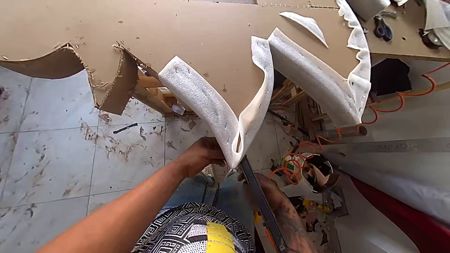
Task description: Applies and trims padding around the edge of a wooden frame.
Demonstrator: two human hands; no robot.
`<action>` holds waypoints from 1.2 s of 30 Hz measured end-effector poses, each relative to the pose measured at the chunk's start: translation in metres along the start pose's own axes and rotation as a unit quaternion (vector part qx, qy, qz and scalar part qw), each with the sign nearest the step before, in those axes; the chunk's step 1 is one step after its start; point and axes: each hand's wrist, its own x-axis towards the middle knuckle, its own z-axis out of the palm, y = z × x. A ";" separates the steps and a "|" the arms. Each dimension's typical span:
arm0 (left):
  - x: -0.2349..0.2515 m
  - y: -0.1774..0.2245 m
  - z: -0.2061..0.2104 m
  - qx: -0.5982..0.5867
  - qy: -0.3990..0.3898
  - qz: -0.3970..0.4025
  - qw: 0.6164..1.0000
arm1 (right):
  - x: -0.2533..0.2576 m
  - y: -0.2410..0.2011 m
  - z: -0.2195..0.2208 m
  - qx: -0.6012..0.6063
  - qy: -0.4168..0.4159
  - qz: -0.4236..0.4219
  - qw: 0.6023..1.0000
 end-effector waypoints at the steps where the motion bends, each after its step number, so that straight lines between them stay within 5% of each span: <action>1: 0.000 0.002 0.001 0.018 0.016 0.005 1.000 | 0.002 -0.001 0.002 -0.001 -0.002 -0.004 1.000; 12: -0.002 0.013 0.006 0.104 0.089 0.012 0.991 | -0.001 -0.006 0.018 -0.028 0.038 0.015 0.999; 21: 0.022 0.044 -0.005 0.236 -0.040 0.103 0.965 | 0.016 0.018 0.010 0.111 -0.101 0.080 0.985; 28: 0.028 0.057 -0.008 0.366 -0.069 0.098 0.923 | 0.021 0.027 0.024 0.118 -0.099 0.108 0.982; 36: 0.031 0.049 -0.014 0.270 -0.094 0.102 0.953 | 0.021 0.026 0.041 0.166 -0.107 0.088 0.976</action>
